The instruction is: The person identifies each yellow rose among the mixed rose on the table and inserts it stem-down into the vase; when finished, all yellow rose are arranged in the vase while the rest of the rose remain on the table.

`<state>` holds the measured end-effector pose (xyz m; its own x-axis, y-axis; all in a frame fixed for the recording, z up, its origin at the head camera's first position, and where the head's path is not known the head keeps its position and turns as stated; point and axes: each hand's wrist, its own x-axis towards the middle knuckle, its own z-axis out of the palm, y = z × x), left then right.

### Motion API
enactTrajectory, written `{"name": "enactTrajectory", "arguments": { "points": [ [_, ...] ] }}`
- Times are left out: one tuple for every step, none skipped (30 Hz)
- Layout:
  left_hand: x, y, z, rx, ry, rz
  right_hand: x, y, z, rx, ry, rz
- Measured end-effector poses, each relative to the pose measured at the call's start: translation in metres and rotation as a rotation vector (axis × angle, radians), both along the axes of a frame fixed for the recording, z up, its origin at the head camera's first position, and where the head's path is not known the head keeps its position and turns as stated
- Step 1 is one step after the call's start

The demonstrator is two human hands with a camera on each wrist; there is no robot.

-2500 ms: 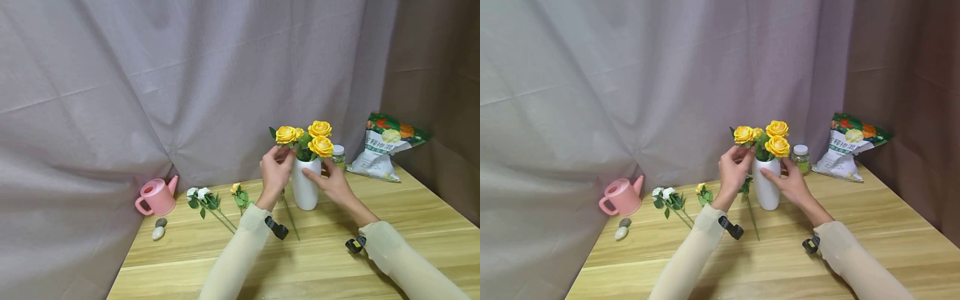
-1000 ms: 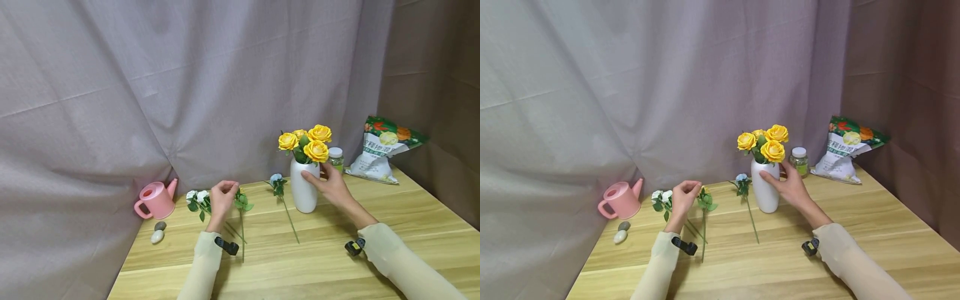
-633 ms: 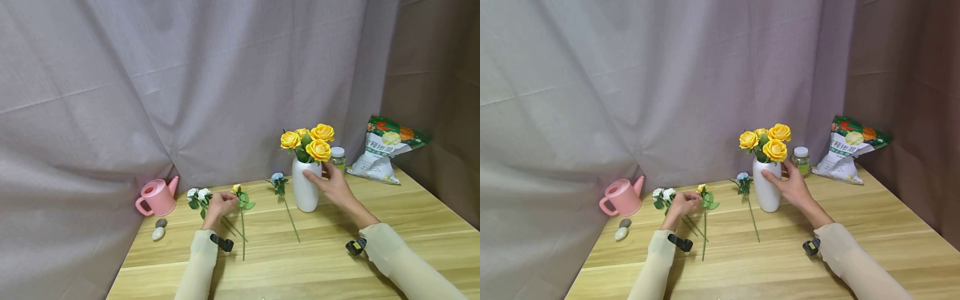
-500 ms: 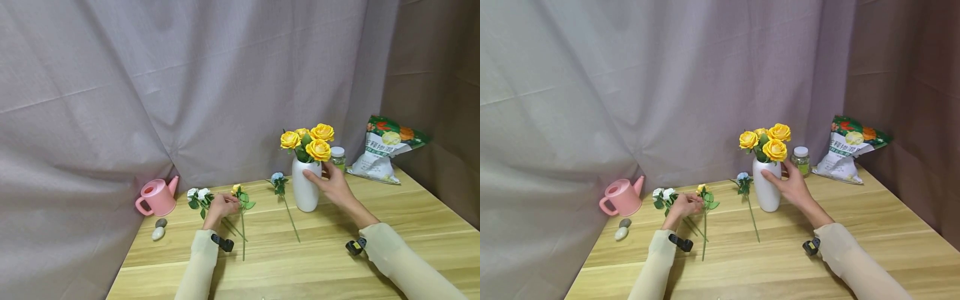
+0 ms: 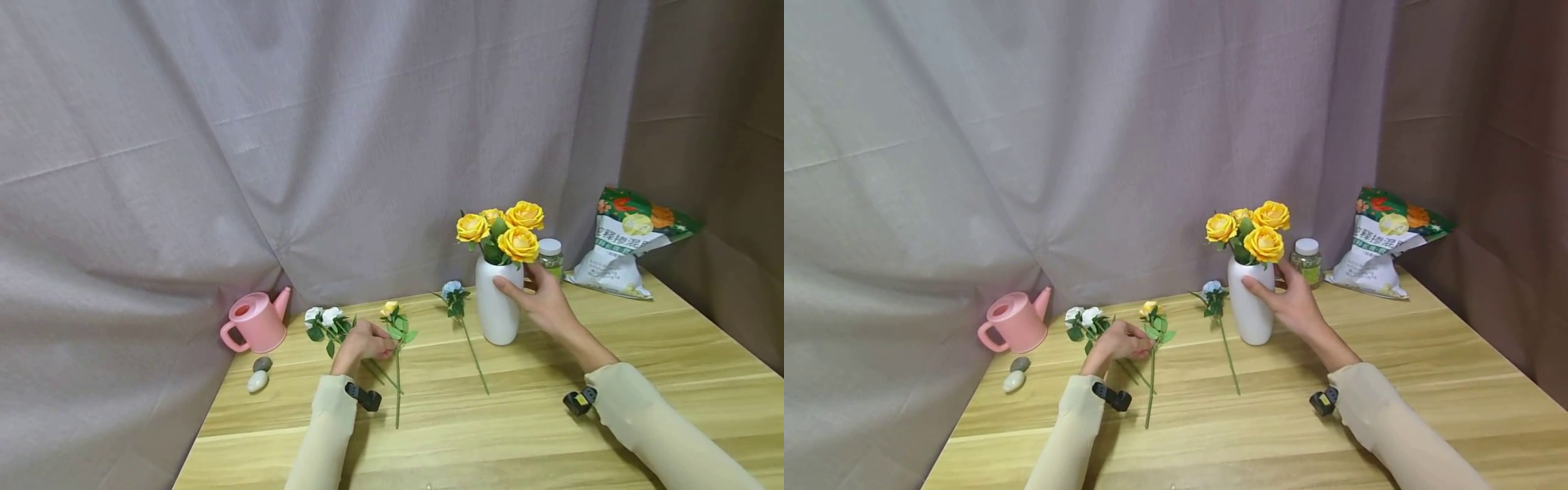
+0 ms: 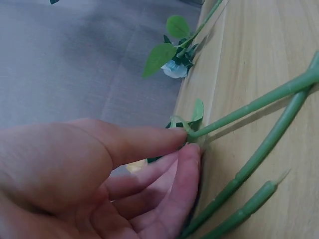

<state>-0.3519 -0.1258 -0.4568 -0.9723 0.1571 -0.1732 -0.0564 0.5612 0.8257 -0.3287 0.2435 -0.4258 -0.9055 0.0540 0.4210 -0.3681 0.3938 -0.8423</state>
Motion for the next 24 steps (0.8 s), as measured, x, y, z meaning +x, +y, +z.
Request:
{"name": "enactTrajectory", "arguments": {
  "points": [
    [0.000, 0.001, 0.000, 0.013, -0.008, -0.003, 0.000, 0.000, 0.000, -0.001, 0.000, 0.001],
    [0.000, 0.001, -0.001, 0.024, -0.011, -0.007, 0.000, 0.000, 0.000, -0.002, 0.000, 0.003],
    [-0.001, 0.002, -0.001, 0.033, -0.016, -0.006, 0.000, 0.000, 0.000, -0.001, 0.000, 0.003],
    [-0.001, 0.002, -0.001, 0.040, -0.017, -0.004, 0.000, 0.000, 0.000, -0.001, 0.000, 0.004],
    [-0.002, 0.003, -0.002, 0.041, -0.019, 0.002, 0.001, 0.000, 0.000, -0.001, 0.000, 0.004],
    [-0.003, 0.003, -0.002, 0.044, -0.017, 0.008, 0.001, 0.000, 0.000, -0.001, 0.000, 0.005],
    [-0.003, 0.003, -0.002, 0.048, -0.013, 0.014, 0.001, -0.001, 0.000, -0.001, -0.001, 0.006],
    [-0.004, 0.003, -0.002, 0.065, -0.010, 0.020, 0.001, -0.001, 0.001, 0.000, -0.001, 0.006],
    [-0.005, 0.004, -0.002, 0.088, -0.007, 0.025, 0.001, -0.001, 0.001, -0.001, -0.001, 0.007],
    [-0.006, 0.004, -0.001, 0.118, -0.003, 0.028, 0.001, -0.001, 0.001, -0.001, -0.001, 0.007],
    [-0.006, 0.005, -0.001, 0.149, 0.001, 0.034, 0.001, -0.001, 0.001, -0.001, -0.001, 0.007],
    [-0.007, 0.005, 0.000, 0.184, 0.003, 0.039, 0.001, -0.001, 0.001, 0.000, 0.000, 0.006],
    [-0.007, 0.006, 0.000, 0.219, 0.006, 0.043, 0.001, -0.001, 0.001, 0.000, 0.000, 0.006],
    [-0.008, 0.007, 0.001, 0.251, 0.008, 0.048, 0.001, -0.001, 0.001, 0.001, 0.000, 0.006],
    [-0.008, 0.007, 0.002, 0.273, 0.011, 0.055, 0.001, 0.000, 0.001, 0.001, -0.001, 0.005],
    [-0.007, 0.008, 0.005, 0.289, 0.010, 0.061, 0.001, -0.001, 0.001, 0.000, -0.003, 0.005],
    [-0.007, 0.009, 0.005, 0.304, 0.015, 0.066, 0.001, -0.001, 0.001, -0.001, -0.006, 0.005],
    [-0.008, 0.009, 0.005, 0.314, 0.018, 0.069, 0.002, -0.001, 0.001, -0.002, -0.008, 0.006],
    [-0.008, 0.010, 0.006, 0.326, 0.026, 0.073, 0.002, -0.001, 0.001, -0.003, -0.011, 0.005],
    [-0.008, 0.011, 0.006, 0.338, 0.030, 0.080, 0.002, -0.001, 0.001, -0.004, -0.012, 0.004],
    [-0.008, 0.013, 0.007, 0.359, 0.033, 0.083, 0.002, -0.002, 0.001, -0.005, -0.013, 0.003],
    [-0.008, 0.015, 0.007, 0.379, 0.038, 0.086, 0.002, -0.002, 0.001, -0.004, -0.014, 0.002],
    [-0.009, 0.016, 0.006, 0.399, 0.050, 0.086, 0.002, -0.002, 0.001, -0.003, -0.013, 0.001],
    [-0.009, 0.018, 0.007, 0.417, 0.062, 0.085, 0.002, -0.002, 0.001, -0.002, -0.012, 0.001]
  ]
}}
